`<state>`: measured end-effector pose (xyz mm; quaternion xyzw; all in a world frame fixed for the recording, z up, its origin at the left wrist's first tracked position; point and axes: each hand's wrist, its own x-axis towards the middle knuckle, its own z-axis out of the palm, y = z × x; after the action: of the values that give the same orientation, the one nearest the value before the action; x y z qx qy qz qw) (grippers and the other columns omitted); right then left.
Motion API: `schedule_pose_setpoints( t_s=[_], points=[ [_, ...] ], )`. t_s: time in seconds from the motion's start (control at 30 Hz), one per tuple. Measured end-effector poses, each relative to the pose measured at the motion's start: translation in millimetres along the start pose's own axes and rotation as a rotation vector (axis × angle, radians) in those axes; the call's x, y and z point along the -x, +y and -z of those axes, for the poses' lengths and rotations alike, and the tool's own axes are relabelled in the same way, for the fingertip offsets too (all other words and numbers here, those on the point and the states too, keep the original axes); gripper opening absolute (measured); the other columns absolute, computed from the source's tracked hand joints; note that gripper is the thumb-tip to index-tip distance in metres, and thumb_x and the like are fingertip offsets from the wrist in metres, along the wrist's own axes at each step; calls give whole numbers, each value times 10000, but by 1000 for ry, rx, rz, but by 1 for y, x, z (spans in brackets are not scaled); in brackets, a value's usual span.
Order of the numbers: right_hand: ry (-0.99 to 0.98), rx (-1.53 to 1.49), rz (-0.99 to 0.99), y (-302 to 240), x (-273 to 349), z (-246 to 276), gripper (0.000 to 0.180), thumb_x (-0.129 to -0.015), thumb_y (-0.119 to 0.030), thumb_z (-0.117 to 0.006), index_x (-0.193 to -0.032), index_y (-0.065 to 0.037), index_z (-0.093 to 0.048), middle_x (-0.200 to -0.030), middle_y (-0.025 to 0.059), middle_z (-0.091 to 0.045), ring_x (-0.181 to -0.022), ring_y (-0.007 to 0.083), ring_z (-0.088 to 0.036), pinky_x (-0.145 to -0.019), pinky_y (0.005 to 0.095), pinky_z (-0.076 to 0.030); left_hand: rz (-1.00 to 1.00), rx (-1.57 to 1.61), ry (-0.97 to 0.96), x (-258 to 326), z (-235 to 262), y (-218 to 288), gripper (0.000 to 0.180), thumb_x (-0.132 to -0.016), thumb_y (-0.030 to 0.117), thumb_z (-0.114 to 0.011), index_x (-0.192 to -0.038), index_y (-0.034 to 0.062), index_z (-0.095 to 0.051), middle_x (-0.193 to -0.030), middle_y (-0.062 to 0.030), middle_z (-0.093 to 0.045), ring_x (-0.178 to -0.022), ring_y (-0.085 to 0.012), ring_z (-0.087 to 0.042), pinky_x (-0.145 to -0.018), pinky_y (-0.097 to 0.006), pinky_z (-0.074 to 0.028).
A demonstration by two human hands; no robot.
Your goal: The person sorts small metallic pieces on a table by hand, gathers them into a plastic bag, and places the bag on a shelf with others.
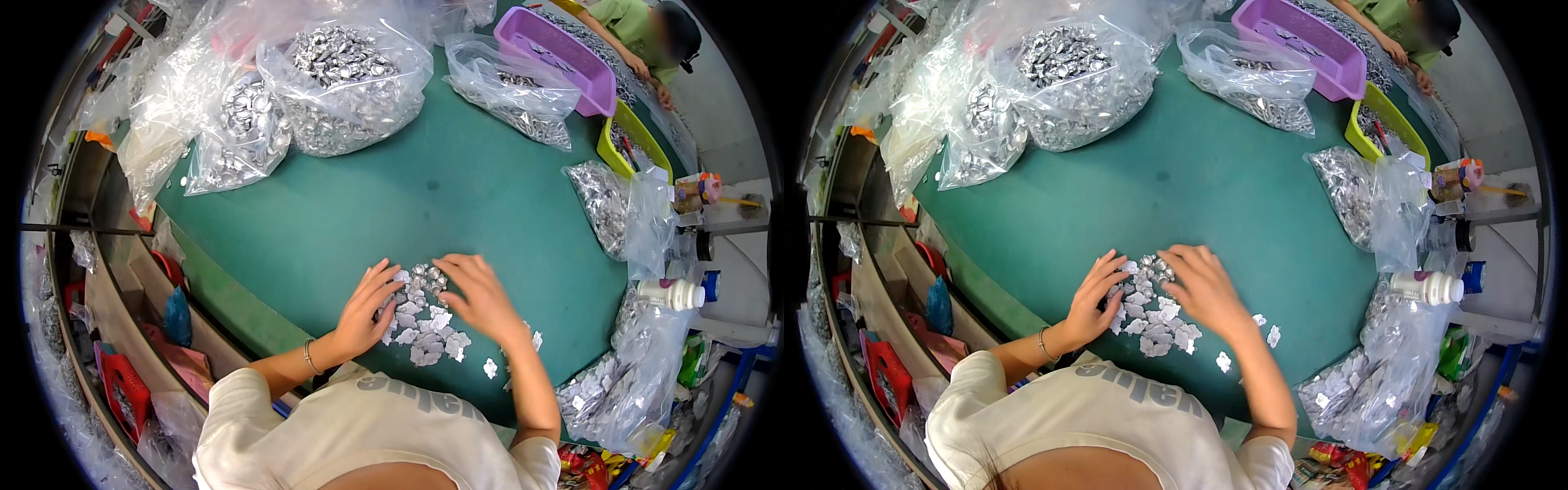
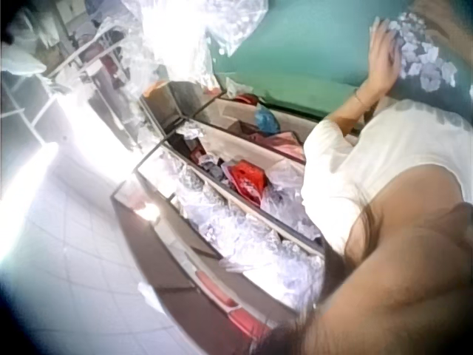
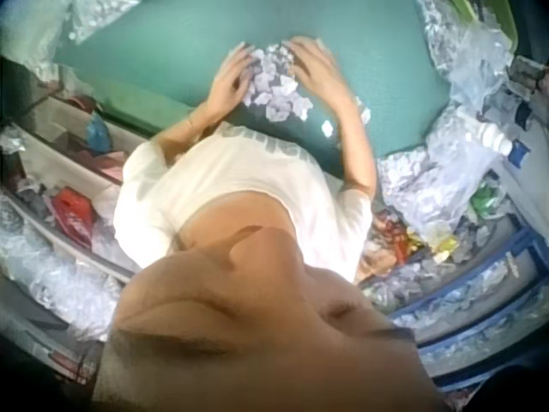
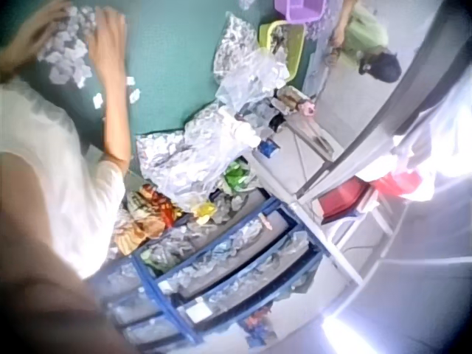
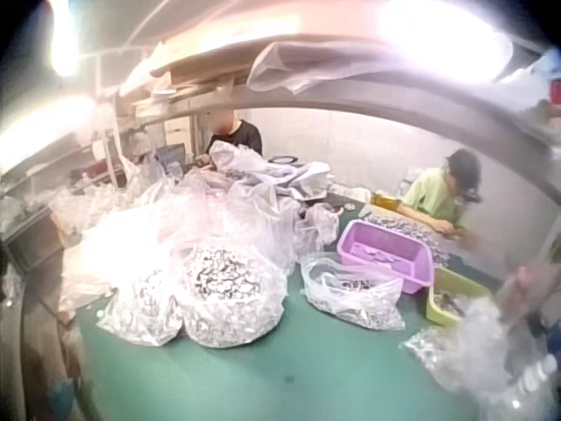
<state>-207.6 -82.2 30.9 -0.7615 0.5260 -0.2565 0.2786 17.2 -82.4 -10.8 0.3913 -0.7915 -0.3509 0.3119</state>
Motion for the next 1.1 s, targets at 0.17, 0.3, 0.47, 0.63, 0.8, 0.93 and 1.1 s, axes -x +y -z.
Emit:
schedule_pose_setpoints(
  t_s=[0.17,0.3,0.47,0.63,0.8,0.93,1.1],
  points=[
    [163,81,-85,3,13,-37,283,-721,-68,-674,-976,-21,-563,-939,92,-513,-875,280,-513,-739,368,-434,-84,-147,-114,-13,-4,7,341,-760,-43,-585,-1097,-11,-547,-1224,-152,-502,-1237,-354,-389,-1022,-492,-300],
    [308,-51,-144,11,34,-36,150,-783,-45,-630,-912,-2,-568,-864,89,-547,-748,241,-550,-695,297,-448,-125,-144,-101,-7,-2,1,347,-759,-41,-585,-1102,3,-551,-1216,-137,-508,-1228,-342,-403,-1023,-482,-304],
    [432,-836,-488,7,59,-28,150,-923,-145,-510,-917,-3,-558,-836,72,-618,-732,125,-566,-668,258,-446,-144,-166,-86,-24,-8,12,344,-755,-48,-560,-1095,9,-563,-1241,-141,-498,-1207,-343,-428,-1015,-462,-329],
    [569,-1135,-532,4,97,-3,166,-929,-178,-490,-910,-25,-552,-809,86,-609,-683,141,-560,-612,246,-424,-166,-195,-229,-26,-9,3,360,-696,-103,-530,-1042,-21,-586,-1246,-172,-488,-1169,-346,-456,-950,-384,-415],
    [1132,-115,-551,55,157,85,177,-919,-159,-504,-850,-8,-566,-755,47,-592,-641,86,-528,-598,228,-428,-203,-134,-199,-31,-7,11,414,-651,-168,-483,-1031,-32,-575,-1160,-163,-506,-1081,-340,-481,-889,-384,-434],
    [1331,553,-673,44,190,141,160,-890,-131,-530,-890,18,-587,-705,126,-622,-558,186,-568,-530,309,-449,-196,-108,-167,-36,-14,10,405,-653,-173,-484,-1021,-35,-577,-1106,-157,-515,-1026,-333,-497,-862,-386,-439],
    [1026,949,-949,43,212,154,141,-867,-113,-552,-922,3,-610,-775,145,-634,-595,238,-581,-545,343,-449,-136,-61,-164,-30,-10,0,403,-668,-163,-484,-1035,-27,-579,-1109,-159,-514,-1024,-334,-497,-861,-378,-439]
  ],
)
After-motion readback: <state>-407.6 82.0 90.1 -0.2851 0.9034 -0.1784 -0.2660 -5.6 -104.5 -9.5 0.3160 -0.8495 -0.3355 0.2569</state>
